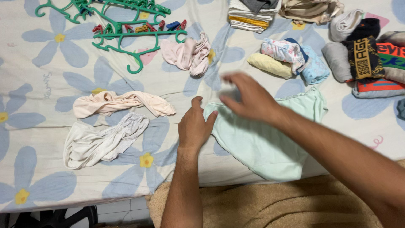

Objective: The person folds multiple pieces of underwear by hand on a bed, smoothing the fabric, folding in the sides and bottom, and tucking the ends into the waistband to create compact rectangles.

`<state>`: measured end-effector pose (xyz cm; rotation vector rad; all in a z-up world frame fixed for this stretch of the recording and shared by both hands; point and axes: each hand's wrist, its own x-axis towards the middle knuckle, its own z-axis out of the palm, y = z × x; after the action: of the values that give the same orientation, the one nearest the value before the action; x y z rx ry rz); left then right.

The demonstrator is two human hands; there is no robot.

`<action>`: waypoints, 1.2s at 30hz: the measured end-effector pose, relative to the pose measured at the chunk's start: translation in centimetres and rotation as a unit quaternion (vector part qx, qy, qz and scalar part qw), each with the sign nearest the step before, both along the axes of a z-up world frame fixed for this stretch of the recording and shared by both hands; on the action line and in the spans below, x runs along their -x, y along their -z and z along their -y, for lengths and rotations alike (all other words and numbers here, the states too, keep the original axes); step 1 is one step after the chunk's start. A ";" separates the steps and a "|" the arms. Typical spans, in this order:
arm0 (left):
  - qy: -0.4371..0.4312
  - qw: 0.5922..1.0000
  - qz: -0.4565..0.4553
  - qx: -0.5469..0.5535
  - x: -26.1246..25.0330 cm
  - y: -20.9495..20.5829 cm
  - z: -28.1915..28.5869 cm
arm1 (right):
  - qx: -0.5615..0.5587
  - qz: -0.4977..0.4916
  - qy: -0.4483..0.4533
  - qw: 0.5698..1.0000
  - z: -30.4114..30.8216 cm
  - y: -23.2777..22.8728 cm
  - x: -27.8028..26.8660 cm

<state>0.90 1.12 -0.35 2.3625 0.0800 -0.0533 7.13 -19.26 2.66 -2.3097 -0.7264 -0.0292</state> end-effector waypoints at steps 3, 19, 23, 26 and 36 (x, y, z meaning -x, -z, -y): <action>0.017 0.999 0.038 0.015 0.5 0.0 0.2 | 0.061 0.086 -0.094 0.990 3.5 -1.3 8.4; 0.219 0.966 0.127 0.050 -0.1 -3.0 14.3 | -0.022 0.037 0.352 0.935 19.1 4.0 15.1; 0.234 0.972 0.016 0.001 -0.2 -3.3 17.6 | 0.058 -0.061 0.455 0.887 20.4 6.2 9.8; 0.200 0.978 0.046 -0.022 0.4 -3.3 17.7 | 0.110 -0.117 0.463 0.871 19.6 6.0 8.3; 0.219 0.949 0.217 -0.067 1.9 1.0 16.8 | -0.074 -0.127 0.430 0.891 18.4 7.5 6.4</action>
<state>-1.01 -15.67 -1.36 2.4276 -0.6726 0.2653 0.76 -37.61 -4.84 -2.2441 0.4520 -0.1727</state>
